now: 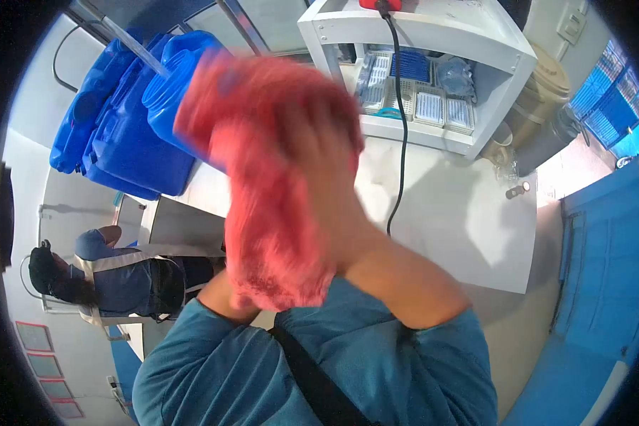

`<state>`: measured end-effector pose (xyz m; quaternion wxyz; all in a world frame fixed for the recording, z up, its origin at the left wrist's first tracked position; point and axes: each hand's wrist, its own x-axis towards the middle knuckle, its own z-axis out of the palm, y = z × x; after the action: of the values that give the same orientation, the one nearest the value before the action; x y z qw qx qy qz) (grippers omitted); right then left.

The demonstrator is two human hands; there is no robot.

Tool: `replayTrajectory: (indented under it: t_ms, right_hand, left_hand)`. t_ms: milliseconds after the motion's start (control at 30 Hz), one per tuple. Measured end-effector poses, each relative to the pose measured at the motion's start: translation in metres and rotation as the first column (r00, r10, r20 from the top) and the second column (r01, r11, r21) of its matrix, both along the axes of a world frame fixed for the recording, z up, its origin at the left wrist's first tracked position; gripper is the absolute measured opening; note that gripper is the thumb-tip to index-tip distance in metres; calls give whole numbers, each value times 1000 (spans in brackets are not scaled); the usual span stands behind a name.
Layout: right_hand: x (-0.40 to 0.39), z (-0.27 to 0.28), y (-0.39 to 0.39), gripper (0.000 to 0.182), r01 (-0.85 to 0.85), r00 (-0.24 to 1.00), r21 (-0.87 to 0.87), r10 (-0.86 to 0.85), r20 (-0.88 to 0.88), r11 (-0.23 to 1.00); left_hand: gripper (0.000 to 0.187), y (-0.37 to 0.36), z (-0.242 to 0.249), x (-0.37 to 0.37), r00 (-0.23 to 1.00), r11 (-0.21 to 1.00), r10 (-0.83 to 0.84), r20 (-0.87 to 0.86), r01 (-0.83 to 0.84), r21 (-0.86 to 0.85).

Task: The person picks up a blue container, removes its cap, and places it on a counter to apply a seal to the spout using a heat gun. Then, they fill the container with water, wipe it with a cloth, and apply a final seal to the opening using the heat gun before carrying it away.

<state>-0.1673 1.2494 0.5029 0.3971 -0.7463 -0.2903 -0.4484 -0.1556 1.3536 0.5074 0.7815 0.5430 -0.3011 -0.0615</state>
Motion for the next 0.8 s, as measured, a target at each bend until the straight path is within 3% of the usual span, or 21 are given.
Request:
replayTrajectory:
  t_ms: [67, 100, 200, 233, 267, 333, 400, 533, 600, 633, 667, 733, 767, 800]
  right_hand:
    - [-7, 14, -9, 57, -112, 966, -101, 85, -244, 989]
    - [-10, 18, -13, 57, -156, 944, -70, 127, -304, 985]
    - [-23, 10, -8, 58, -237, 905, 73, 247, -346, 969]
    - [-24, 7, -8, 58, -244, 893, 102, 265, -364, 964]
    - [-29, 4, -11, 58, -251, 879, 109, 274, -390, 962]
    - [-43, 7, -20, 59, -268, 847, 102, 285, -449, 958]
    - [-55, 6, -19, 59, -271, 843, 87, 279, -460, 959]
    - [-52, -5, -6, 60, -242, 871, 108, 265, -413, 964]
    - [-40, -4, -10, 60, -228, 882, 134, 262, -391, 965]
    - [-35, -3, -13, 60, -219, 884, 149, 261, -388, 964]
    - [-31, -1, -18, 60, -210, 887, 160, 257, -384, 965]
    - [-32, -1, -20, 61, -221, 858, 209, 292, -423, 953]
    - [-32, -3, -15, 61, -228, 850, 233, 310, -426, 945]
    - [-33, -8, -5, 61, -241, 855, 243, 324, -405, 940]
  left_hand:
    - [82, -11, 5, -2, 932, 991, 132, 337, -115, -70]
    - [81, -17, 10, -3, 848, 978, 205, 489, -165, -125]
    - [80, -32, 23, 3, 421, 913, 405, 812, -240, -331]
    - [78, -30, 27, 12, 323, 923, 378, 868, -207, -325]
    - [78, -25, 32, 16, 325, 923, 376, 868, -210, -322]
    - [77, -14, 46, 23, 216, 935, 252, 943, -308, -179]
    - [82, 3, 52, 31, 251, 900, 210, 945, -428, -87]
    - [88, 8, 60, 47, 337, 890, 228, 914, -454, -54]
    - [85, 12, 56, 40, 498, 882, 68, 864, -436, 182]
    - [85, 5, 31, 57, 346, 908, 105, 932, -417, 52]
    - [83, 7, 29, 35, 496, 885, 57, 866, -426, 187]
    - [78, -24, 14, 14, 672, 956, 238, 701, -288, -49]
    - [78, -21, 16, 11, 673, 956, 240, 700, -289, -50]
    - [76, -18, 24, 9, 797, 965, 257, 547, -246, -95]
